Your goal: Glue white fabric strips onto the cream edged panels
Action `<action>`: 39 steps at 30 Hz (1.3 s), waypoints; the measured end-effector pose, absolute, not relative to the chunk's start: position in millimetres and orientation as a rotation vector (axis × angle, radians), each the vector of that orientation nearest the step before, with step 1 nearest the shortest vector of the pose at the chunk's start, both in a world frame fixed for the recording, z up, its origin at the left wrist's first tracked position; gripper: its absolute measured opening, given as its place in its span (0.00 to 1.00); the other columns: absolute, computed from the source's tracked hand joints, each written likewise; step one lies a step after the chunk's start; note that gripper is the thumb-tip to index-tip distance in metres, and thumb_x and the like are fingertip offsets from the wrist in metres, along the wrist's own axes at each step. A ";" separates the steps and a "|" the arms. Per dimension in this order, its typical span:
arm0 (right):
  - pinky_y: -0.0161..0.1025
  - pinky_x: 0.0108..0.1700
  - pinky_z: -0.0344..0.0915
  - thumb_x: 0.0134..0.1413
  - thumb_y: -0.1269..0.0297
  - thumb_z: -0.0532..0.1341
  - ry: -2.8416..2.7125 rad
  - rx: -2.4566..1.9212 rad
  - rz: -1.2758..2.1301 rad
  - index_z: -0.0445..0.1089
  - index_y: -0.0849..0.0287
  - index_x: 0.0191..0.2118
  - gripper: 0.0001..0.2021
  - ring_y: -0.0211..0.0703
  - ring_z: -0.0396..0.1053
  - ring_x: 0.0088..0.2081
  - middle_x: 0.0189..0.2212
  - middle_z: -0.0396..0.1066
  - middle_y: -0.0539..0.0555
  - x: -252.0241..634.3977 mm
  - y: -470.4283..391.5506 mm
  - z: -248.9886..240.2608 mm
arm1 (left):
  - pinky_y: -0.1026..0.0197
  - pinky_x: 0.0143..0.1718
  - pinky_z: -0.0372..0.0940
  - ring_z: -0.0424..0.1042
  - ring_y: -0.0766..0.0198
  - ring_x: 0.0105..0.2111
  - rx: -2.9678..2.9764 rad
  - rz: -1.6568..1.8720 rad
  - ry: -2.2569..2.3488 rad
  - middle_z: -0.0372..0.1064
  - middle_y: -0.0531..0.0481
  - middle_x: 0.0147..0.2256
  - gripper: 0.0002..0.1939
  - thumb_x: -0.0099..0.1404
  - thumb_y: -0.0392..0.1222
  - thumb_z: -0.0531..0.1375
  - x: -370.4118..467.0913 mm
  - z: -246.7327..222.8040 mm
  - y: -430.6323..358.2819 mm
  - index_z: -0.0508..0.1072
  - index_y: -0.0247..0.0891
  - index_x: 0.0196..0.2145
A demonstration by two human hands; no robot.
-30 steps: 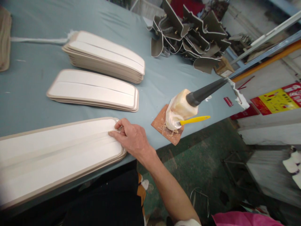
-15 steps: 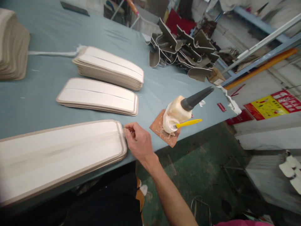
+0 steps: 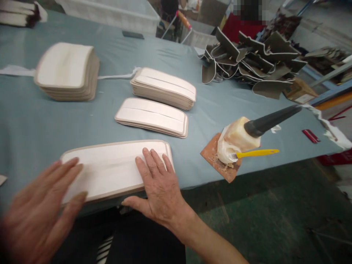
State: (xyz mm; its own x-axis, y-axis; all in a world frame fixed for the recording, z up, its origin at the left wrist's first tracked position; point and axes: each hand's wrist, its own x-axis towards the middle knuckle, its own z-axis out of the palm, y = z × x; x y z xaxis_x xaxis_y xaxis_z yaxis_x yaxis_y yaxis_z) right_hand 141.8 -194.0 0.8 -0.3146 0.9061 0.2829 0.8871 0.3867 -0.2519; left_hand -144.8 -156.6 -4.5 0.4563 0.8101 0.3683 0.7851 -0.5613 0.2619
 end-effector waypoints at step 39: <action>0.60 0.77 0.52 0.67 0.34 0.60 -2.366 -1.675 0.147 0.60 0.71 0.75 0.47 0.63 0.51 0.77 0.76 0.53 0.73 183.5 -201.6 -25.4 | 0.26 0.75 0.51 0.46 0.34 0.78 2.707 0.491 1.397 0.35 0.55 0.80 0.41 0.77 0.58 0.51 -154.7 -27.3 -161.9 0.38 0.57 0.80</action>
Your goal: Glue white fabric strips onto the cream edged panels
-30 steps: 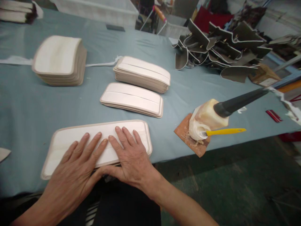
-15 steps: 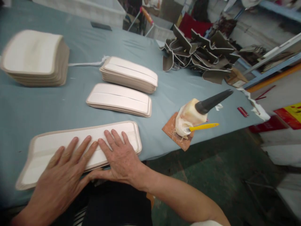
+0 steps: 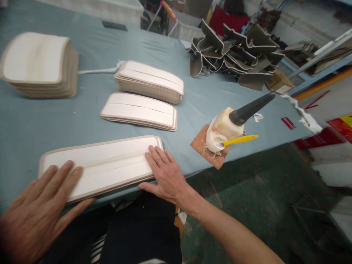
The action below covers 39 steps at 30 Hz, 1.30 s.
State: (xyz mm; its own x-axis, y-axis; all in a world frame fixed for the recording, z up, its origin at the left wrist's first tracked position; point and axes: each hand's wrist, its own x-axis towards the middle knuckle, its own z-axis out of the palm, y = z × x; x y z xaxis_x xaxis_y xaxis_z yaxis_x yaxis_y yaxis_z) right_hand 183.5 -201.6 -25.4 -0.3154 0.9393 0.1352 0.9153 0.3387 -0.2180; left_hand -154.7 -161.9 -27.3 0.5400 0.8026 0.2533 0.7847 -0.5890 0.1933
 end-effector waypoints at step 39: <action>0.55 0.64 0.64 0.78 0.49 0.54 -2.302 -1.629 0.146 0.73 0.64 0.61 0.24 0.58 0.71 0.60 0.59 0.76 0.68 88.9 -91.3 1.9 | 0.40 0.68 0.66 0.70 0.42 0.67 2.487 0.615 1.721 0.69 0.30 0.67 0.34 0.78 0.57 0.45 -135.3 -12.6 -95.0 0.66 0.29 0.68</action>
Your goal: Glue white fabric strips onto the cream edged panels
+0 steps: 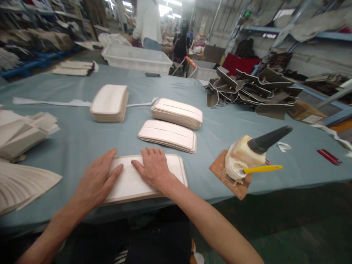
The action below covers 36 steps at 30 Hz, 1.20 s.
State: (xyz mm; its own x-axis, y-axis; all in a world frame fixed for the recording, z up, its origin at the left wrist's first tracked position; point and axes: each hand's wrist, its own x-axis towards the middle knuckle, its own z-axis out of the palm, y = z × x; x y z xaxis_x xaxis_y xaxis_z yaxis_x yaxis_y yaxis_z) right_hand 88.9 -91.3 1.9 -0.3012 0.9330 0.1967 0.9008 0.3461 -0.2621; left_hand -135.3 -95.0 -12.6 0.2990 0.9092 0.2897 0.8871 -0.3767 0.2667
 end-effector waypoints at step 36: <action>0.45 0.50 0.62 0.80 0.63 0.49 -2.469 -1.745 0.145 0.76 0.62 0.48 0.18 0.52 0.71 0.47 0.45 0.77 0.61 114.5 -76.4 -13.2 | 0.41 0.63 0.64 0.70 0.40 0.64 2.748 0.262 1.449 0.73 0.29 0.62 0.30 0.80 0.50 0.46 -70.1 -14.1 -49.1 0.70 0.28 0.66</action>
State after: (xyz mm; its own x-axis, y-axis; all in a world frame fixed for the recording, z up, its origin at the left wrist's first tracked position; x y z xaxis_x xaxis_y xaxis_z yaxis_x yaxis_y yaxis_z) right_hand 114.5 -76.4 -13.2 -0.3307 0.9429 0.0387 0.9320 0.3327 -0.1438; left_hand -70.1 -49.1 -14.1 0.5540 0.8212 0.1365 0.8171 -0.5678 0.0997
